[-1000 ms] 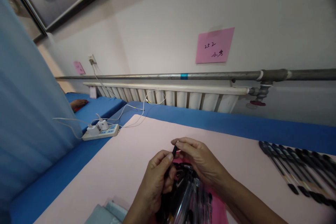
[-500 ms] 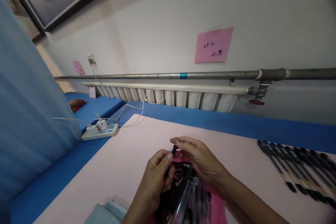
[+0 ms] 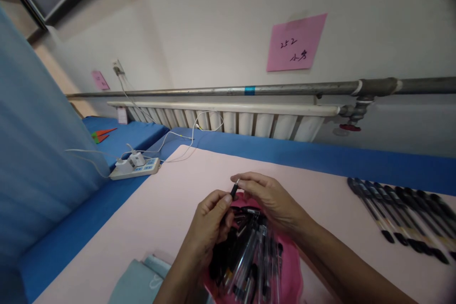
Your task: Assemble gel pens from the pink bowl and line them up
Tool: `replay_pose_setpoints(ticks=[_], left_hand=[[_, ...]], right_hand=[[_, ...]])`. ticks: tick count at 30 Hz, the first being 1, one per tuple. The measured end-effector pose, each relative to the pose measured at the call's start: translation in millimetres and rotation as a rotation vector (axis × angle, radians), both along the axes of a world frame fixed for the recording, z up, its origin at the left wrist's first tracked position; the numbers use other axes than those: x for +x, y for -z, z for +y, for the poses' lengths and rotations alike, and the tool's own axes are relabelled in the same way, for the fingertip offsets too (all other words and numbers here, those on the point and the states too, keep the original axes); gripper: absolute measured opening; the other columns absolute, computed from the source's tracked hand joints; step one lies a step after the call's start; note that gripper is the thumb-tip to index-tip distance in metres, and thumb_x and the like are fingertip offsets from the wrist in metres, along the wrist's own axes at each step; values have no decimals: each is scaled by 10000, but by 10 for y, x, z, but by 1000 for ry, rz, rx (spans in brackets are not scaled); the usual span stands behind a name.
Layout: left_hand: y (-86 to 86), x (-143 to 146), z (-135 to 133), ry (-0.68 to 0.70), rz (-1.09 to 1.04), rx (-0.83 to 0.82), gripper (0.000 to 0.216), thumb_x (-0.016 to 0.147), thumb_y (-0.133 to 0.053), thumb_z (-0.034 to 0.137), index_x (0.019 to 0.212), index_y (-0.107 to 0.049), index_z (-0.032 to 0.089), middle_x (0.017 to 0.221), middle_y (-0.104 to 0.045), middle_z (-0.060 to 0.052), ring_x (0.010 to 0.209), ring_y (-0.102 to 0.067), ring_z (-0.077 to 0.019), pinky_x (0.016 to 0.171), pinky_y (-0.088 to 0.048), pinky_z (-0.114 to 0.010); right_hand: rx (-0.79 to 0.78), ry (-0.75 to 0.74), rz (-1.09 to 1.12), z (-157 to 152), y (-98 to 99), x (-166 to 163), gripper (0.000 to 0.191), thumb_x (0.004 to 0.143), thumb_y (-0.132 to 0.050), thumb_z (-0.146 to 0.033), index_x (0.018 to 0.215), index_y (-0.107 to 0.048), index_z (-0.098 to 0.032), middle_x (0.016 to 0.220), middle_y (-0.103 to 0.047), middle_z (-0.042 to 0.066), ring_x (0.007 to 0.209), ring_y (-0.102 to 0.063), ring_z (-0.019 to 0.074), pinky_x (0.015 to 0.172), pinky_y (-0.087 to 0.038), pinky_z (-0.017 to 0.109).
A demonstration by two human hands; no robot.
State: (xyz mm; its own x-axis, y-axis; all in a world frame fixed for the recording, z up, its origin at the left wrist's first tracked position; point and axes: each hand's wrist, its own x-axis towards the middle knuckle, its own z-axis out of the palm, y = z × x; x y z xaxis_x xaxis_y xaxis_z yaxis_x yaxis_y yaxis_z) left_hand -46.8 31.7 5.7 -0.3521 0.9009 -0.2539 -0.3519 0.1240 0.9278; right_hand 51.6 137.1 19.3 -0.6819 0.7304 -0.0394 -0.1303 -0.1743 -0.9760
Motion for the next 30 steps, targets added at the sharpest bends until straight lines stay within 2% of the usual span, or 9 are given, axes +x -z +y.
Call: replay_pose_setpoints(ticks=[7, 12, 14, 16, 19, 21, 24, 26, 30], left_hand=[[1, 1, -1, 13, 47, -15, 250, 785, -530, 445, 786, -509, 195, 432, -397, 99, 314, -191, -17, 326, -86, -163], [32, -5, -14, -47, 325, 50, 247, 800, -521, 413, 769, -575, 175, 488, -448, 67, 431, -360, -40, 416, -255, -151], [37, -31, -16, -81, 393, 68, 229, 790, -540, 395, 769, -593, 174, 513, -456, 63, 477, -390, -47, 451, -281, -153], [38, -73, -16, -116, 372, 41, 231, 784, -543, 404, 777, -589, 178, 507, -444, 69, 455, -362, -45, 433, -261, -158], [39, -136, -11, -175, 311, -9, 245, 786, -526, 426, 784, -571, 185, 473, -421, 81, 403, -303, -41, 399, -219, -165], [42, -155, -10, -181, 292, -17, 246, 787, -522, 429, 788, -565, 186, 464, -421, 82, 391, -289, -40, 393, -208, -168], [59, -143, -9, -169, 298, -3, 248, 784, -527, 427, 777, -562, 182, 471, -432, 77, 405, -315, -43, 399, -217, -167], [79, -128, -7, -158, 310, 5, 255, 785, -523, 433, 776, -562, 182, 475, -435, 74, 414, -329, -45, 404, -227, -166], [119, -117, 0, -141, 304, -5, 258, 785, -522, 441, 766, -554, 186, 478, -434, 75, 414, -332, -43, 405, -233, -161]], right_hand=[[21, -22, -33, 9, -24, 29, 197, 665, -670, -334, 776, -695, -173, 835, -667, 18, 786, -569, 151, 746, -410, 281], [124, -6, -112, 19, -49, 36, 188, 686, -632, -341, 730, -671, -162, 763, -652, 8, 747, -567, 147, 732, -413, 280], [230, -16, -169, 31, -63, 48, 212, 742, -569, -352, 767, -660, -161, 785, -654, 16, 760, -576, 153, 728, -420, 281], [455, -43, -285, 29, -74, 69, 220, 803, -493, -323, 814, -649, -167, 808, -660, 25, 782, -585, 160, 727, -420, 279], [920, -118, -674, -37, -66, 105, 194, 815, -458, -210, 815, -646, -159, 809, -666, 67, 771, -599, 191, 684, -409, 291], [1116, -190, -949, -116, -40, 116, 198, 786, -463, -140, 845, -652, -146, 831, -673, 108, 732, -619, 220, 620, -403, 297], [1202, -307, -1114, -221, 14, 103, 254, 742, -473, -79, 898, -663, -146, 873, -690, 130, 722, -648, 256, 564, -403, 296], [1213, -344, -1157, -252, 41, 84, 255, 713, -488, -58, 846, -683, -153, 849, -699, 130, 718, -655, 271, 554, -406, 297], [1225, -273, -1156, -228, 25, 80, 233, 691, -505, -49, 791, -688, -154, 827, -695, 131, 684, -647, 244, 545, -397, 279]])
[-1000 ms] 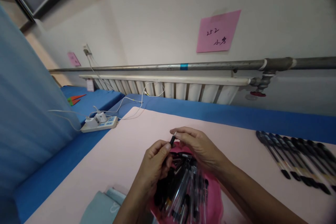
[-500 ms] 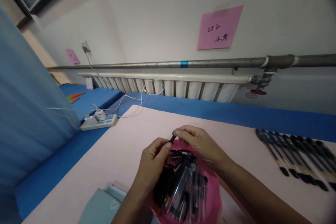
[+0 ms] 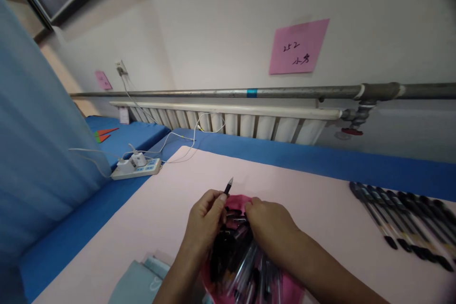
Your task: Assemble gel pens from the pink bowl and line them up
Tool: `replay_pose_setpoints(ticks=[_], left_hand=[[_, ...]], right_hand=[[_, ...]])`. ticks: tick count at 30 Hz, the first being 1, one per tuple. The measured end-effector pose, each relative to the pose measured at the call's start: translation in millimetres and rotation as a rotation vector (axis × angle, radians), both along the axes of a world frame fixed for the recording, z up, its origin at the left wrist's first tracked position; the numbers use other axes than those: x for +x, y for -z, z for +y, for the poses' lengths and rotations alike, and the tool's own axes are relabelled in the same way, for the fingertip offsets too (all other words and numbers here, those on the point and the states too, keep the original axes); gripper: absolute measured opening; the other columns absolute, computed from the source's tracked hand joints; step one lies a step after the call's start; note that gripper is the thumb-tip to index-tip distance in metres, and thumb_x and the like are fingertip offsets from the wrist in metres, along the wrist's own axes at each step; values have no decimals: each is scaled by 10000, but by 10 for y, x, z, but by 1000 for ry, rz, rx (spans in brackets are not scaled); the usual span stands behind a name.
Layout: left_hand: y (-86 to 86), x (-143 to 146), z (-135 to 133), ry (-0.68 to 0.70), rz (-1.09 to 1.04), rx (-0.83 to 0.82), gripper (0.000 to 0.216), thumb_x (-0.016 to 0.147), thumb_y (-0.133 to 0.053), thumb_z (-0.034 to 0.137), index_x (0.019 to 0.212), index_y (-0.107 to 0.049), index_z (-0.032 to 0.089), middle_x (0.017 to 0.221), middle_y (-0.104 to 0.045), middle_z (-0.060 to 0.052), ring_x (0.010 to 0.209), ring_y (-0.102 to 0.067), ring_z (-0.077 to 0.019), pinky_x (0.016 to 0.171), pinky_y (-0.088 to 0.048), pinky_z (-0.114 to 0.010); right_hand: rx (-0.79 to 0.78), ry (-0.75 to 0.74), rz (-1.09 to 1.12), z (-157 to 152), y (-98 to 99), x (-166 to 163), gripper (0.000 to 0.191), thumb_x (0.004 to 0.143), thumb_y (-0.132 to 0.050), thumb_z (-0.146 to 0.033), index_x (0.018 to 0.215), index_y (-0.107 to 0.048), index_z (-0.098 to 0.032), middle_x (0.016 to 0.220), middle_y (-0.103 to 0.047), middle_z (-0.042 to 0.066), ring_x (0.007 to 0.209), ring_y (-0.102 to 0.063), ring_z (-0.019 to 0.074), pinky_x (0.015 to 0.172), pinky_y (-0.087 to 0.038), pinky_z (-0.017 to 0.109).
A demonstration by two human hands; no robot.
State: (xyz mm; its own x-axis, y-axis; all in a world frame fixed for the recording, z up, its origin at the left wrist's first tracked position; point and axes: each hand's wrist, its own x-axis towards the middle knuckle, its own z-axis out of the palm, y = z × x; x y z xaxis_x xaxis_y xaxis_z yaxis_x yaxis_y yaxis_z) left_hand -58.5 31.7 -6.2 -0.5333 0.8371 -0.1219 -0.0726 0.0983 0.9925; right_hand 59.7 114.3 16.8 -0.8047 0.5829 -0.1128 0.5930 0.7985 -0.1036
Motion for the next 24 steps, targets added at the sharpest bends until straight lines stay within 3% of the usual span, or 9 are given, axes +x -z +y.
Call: replay_pose_setpoints(ticks=[3, 5, 9, 12, 16, 24], left_hand=[[-9, 7, 1, 14, -34, 1, 250, 783, -527, 436, 771, -549, 188, 479, -435, 78, 406, -333, -40, 402, -236, -159], [-38, 20, 1, 22, -60, -3, 246, 786, -524, 432, 782, -546, 187, 474, -440, 82, 381, -308, -32, 387, -218, -158], [-89, 64, 11, 43, -113, -33, 243, 792, -512, 427, 776, -527, 185, 445, -440, 87, 337, -253, -22, 354, -154, -162], [-75, 89, 19, 90, -135, -41, 248, 787, -517, 437, 778, -517, 189, 445, -442, 88, 326, -246, -22, 341, -131, -166], [-38, 97, 16, 145, -131, -31, 260, 784, -522, 445, 806, -529, 186, 464, -442, 88, 332, -243, -18, 340, -128, -162], [-53, 133, 16, 140, -141, -33, 296, 772, -521, 476, 771, -525, 180, 468, -455, 79, 327, -258, -19, 330, -126, -158]], right_hand=[[-7, -22, 155, 76, -80, 43, 210, 749, -475, -87, 780, -670, -161, 784, -682, 106, 720, -622, 225, 589, -400, 284], [-86, -11, 380, 154, -147, 78, 210, 792, -455, -137, 783, -661, -182, 786, -678, 75, 778, -604, 216, 658, -414, 301], [-527, 235, 984, 319, -224, 107, 211, 768, -520, -264, 948, -612, -203, 804, -657, 23, 706, -587, 162, 620, -447, 280], [-894, 347, 1226, 386, -190, 79, 308, 696, -609, -305, 974, -569, -178, 724, -624, 9, 604, -563, 139, 533, -446, 264], [-1119, 316, 1306, 384, -125, 38, 322, 652, -665, -316, 920, -562, -170, 720, -613, 13, 650, -571, 143, 524, -442, 248], [-1133, 224, 1014, 229, -77, -17, 253, 687, -579, -237, 927, -547, -161, 612, -551, -57, 480, -487, 81, 509, -389, 228]])
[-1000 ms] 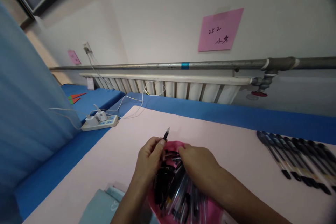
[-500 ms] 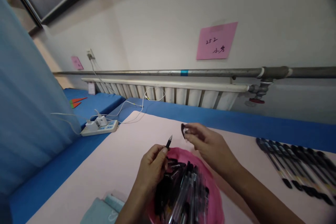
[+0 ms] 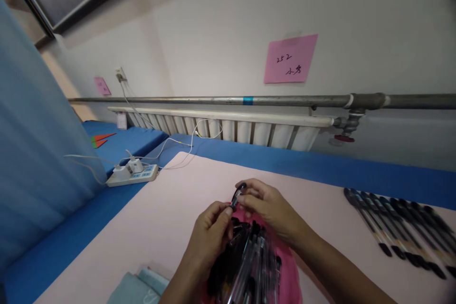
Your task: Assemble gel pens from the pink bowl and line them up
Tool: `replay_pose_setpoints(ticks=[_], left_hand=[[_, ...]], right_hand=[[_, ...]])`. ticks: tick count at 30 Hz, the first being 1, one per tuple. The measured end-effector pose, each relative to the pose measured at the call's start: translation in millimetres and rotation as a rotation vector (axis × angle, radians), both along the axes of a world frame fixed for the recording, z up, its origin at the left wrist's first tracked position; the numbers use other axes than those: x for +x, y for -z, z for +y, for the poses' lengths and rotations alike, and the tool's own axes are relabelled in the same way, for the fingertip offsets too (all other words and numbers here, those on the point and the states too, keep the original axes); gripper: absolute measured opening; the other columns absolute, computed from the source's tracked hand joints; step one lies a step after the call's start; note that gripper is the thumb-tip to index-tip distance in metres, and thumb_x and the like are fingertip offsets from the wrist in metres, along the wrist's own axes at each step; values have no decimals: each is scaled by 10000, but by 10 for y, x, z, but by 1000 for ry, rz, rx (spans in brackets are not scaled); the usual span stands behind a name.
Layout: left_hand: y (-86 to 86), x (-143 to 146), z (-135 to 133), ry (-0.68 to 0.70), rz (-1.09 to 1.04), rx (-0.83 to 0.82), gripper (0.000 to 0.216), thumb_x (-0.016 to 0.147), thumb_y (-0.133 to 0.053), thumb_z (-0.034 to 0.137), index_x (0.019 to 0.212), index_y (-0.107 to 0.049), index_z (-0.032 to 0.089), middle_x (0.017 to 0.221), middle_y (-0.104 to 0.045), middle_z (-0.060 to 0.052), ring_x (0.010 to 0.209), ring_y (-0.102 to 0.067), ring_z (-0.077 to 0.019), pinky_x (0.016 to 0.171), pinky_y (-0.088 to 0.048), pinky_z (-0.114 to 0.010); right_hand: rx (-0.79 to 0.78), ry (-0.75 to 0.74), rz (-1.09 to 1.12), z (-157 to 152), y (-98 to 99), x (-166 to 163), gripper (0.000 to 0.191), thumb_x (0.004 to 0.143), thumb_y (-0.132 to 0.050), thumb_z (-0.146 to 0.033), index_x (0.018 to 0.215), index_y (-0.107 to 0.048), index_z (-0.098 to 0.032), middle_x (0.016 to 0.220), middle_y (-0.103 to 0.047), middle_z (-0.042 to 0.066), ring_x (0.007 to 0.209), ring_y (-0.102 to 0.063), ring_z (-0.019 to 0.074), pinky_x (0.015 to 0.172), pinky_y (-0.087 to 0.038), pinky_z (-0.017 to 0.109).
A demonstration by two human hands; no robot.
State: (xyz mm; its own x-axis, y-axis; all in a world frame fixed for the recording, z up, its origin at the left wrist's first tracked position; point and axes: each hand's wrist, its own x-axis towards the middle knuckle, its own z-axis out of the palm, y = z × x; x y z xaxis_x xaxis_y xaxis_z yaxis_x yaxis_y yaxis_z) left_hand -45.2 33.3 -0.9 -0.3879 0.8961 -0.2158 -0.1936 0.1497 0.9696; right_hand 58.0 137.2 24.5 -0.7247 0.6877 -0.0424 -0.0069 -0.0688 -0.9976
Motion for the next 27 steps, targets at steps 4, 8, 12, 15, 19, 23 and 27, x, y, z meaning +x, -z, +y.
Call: replay_pose_setpoints(ticks=[4, 8, 12, 15, 19, 23, 27], left_hand=[[9, -13, 16, -62, -65, -13, 302, 780, -505, 478, 810, -533, 179, 485, -469, 77, 316, -274, -23, 314, -116, -152], [24, -22, 12, -175, -140, 55, 300, 741, -599, 406, 939, -565, 183, 524, -506, 78, 376, -408, -38, 343, -245, -131], [4, 33, -3, -282, -281, 91, 370, 691, -671, 360, 1009, -586, 190, 796, -668, -3, 684, -631, -133, 592, -481, -206], [-26, 81, -5, -306, -336, 94, 391, 670, -693, 344, 1019, -603, 193, 887, -687, -33, 771, -646, -172, 646, -500, -237], [-66, 121, -7, -249, -377, 82, 423, 659, -696, 361, 1039, -617, 194, 981, -686, -65, 827, -649, -220, 661, -517, -280], [-91, 120, -12, -295, -300, 2, 423, 646, -702, 377, 1038, -637, 231, 1066, -672, -58, 818, -656, -209, 642, -522, -264], [-84, 118, -30, -293, -246, -51, 427, 636, -702, 405, 1027, -647, 244, 1090, -668, -49, 880, -648, -214, 634, -520, -238]], right_hand=[[-6, -19, -8, -59, 42, -56, 332, 715, -556, -235, 1039, -518, -176, 664, -558, -55, 459, -459, 69, 453, -364, 205], [84, 45, -82, -129, 35, -50, 170, 743, -558, -243, 898, -553, -173, 610, -550, -55, 455, -472, 72, 457, -382, 200], [45, -73, -64, -305, 42, -63, 36, 724, -553, -172, 758, -556, -184, 602, -566, -46, 563, -562, 102, 554, -445, 216], [80, 17, -47, -406, 64, -111, 119, 703, -544, -110, 788, -563, -190, 629, -563, -47, 594, -554, 99, 572, -439, 212], [45, 68, -22, -378, 77, -58, 133, 703, -559, -130, 820, -559, -192, 650, -564, -47, 594, -554, 94, 564, -435, 205], [155, 197, -143, -134, 98, 346, 98, 710, -541, -140, 796, -546, -187, 655, -554, -36, 565, -536, 95, 523, -418, 200], [568, 398, -479, 144, 141, 1027, 91, 771, -467, -195, 725, -545, -192, 647, -573, -7, 601, -530, 131, 563, -414, 242]])
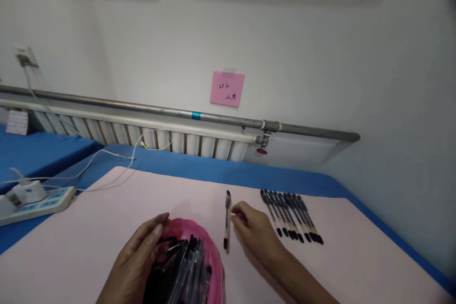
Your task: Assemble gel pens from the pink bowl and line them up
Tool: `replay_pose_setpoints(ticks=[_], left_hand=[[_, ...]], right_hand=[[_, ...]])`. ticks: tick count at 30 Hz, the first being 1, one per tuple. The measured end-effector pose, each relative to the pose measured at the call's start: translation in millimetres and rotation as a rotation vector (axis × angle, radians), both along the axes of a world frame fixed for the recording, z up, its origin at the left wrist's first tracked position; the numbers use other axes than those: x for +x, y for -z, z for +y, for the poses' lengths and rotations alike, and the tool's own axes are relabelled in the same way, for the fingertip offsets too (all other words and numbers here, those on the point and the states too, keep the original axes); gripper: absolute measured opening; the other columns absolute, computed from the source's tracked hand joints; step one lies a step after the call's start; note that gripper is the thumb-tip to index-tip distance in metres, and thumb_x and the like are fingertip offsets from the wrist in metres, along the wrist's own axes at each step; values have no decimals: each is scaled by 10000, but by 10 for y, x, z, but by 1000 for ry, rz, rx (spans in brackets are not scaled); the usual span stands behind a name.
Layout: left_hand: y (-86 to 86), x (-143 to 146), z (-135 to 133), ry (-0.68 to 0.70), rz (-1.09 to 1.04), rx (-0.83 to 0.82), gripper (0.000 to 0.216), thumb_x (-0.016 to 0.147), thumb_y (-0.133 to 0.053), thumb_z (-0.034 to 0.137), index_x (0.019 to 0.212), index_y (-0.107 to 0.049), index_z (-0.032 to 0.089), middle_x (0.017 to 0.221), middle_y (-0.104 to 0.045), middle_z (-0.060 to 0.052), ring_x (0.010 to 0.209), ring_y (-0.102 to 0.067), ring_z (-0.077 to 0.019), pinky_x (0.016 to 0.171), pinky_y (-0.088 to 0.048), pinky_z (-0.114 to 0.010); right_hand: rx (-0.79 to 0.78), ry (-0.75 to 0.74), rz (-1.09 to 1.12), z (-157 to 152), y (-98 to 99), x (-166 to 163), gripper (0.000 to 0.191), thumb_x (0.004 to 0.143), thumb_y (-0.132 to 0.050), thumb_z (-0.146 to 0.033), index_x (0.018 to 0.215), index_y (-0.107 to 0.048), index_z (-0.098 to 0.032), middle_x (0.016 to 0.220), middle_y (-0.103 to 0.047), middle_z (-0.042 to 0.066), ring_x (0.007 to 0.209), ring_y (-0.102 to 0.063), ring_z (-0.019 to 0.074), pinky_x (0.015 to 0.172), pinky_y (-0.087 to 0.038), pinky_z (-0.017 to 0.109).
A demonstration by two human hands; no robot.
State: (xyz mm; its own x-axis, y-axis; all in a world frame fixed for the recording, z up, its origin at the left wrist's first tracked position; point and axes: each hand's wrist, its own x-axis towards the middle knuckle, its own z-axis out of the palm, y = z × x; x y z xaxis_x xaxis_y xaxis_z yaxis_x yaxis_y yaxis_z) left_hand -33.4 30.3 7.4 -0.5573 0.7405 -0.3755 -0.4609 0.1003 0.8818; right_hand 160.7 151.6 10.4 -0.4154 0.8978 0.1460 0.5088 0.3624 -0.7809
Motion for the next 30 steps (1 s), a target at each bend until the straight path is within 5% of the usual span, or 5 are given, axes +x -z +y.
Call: replay_pose_setpoints(ticks=[7, 13, 30], left_hand=[[109, -8, 8, 76, 44, -17, 448, 631, -708, 418, 1041, -647, 248, 1099, -664, -46, 972, -621, -244, 682, -527, -250], [173, -75, -25, 60, 65, -29, 483, 617, -718, 422, 1059, -643, 241, 1082, -670, -50, 917, -637, -242, 669, -538, -261], [213, -78, -28, 134, -39, -30, 454, 615, -735, 388, 1035, -646, 241, 974, -699, -47, 943, -630, -239, 733, -537, -271]], right_hand=[[-38, 245, -94, 165, 76, 655, 176, 803, -371, -254, 704, -510, -209, 545, -519, -26, 525, -508, 151, 493, -380, 245], [111, 93, -543, 76, 175, 558, 161, 824, -396, -202, 753, -536, -168, 741, -603, 61, 671, -562, 178, 588, -352, 266], [190, 168, -794, 305, 251, 609, 197, 813, -380, -53, 880, -561, -94, 861, -628, 140, 747, -577, 212, 620, -313, 289]])
